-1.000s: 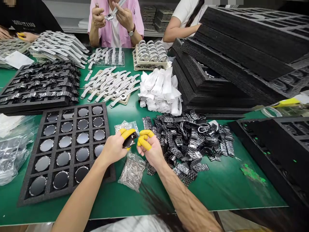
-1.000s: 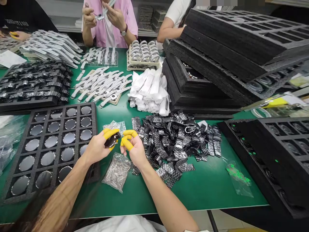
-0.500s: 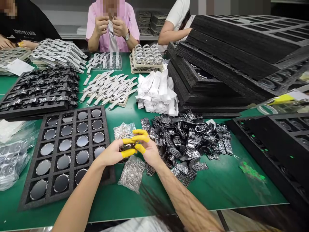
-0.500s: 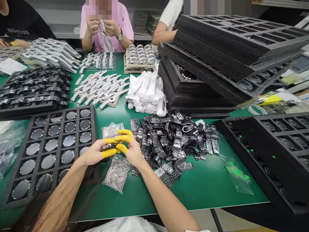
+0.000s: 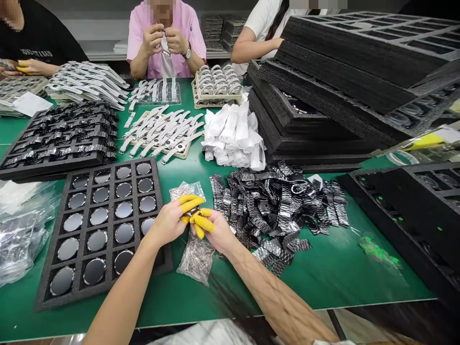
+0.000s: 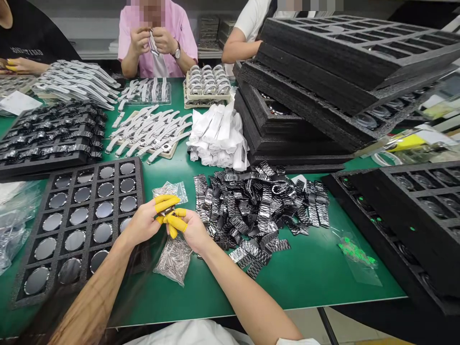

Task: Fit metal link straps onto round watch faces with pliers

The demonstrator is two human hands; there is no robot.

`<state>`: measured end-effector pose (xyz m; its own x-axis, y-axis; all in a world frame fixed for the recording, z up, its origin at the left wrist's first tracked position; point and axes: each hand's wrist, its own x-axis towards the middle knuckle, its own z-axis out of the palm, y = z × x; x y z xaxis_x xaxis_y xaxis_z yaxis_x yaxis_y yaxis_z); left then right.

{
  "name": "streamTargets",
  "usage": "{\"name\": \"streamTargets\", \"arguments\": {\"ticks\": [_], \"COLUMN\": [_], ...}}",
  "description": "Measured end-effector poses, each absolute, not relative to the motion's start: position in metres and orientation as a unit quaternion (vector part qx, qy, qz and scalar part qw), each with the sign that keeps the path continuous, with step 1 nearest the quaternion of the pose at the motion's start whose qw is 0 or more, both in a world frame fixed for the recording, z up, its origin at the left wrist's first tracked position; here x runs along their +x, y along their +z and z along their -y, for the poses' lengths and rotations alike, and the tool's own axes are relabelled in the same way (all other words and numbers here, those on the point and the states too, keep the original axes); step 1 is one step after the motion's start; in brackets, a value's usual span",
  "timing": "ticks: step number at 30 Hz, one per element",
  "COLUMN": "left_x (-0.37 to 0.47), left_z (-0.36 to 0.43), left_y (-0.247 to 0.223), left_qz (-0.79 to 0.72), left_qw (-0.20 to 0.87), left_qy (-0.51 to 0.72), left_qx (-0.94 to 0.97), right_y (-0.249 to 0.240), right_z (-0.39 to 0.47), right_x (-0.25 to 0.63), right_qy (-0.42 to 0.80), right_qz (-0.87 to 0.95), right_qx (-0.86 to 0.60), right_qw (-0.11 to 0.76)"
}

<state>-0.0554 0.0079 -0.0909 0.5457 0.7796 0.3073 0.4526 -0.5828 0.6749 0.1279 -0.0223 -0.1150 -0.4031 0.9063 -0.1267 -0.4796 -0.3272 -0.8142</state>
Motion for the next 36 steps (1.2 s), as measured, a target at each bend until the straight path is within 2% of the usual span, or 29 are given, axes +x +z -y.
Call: {"name": "streamTargets", "arguments": {"ticks": [12,17,22,33,36], "left_x": [-0.05,-0.046,-0.043,-0.038,-0.04], "left_z": [-0.005,-0.002,0.0,0.001,0.0], "left_y": [-0.089,-0.09,-0.079,-0.074,-0.077], "left_qz": [-0.377,-0.404,-0.342,-0.328,-0.338], "left_qw": [0.244,0.226,0.283,0.34,0.403], "left_qy": [0.284,0.276,0.307,0.351,0.364], "left_qx": [0.847,0.842,0.842,0.809,0.769], "right_y": [-0.112,-0.111,-0.107,-0.103,-0.107], "right_z": [0.022,0.023,0.025,0.028,0.029], "right_x": [0.128,0.123,0.121,0.121,0.122], "right_qy": [0.755,0.733,0.719,0.727,0.728], "right_qz": [0.336,0.29,0.277,0.285,0.289], "right_qx": [-0.32,-0.331,-0.353,-0.349,-0.346], "right_qw": [0.463,0.519,0.531,0.518,0.518]}}
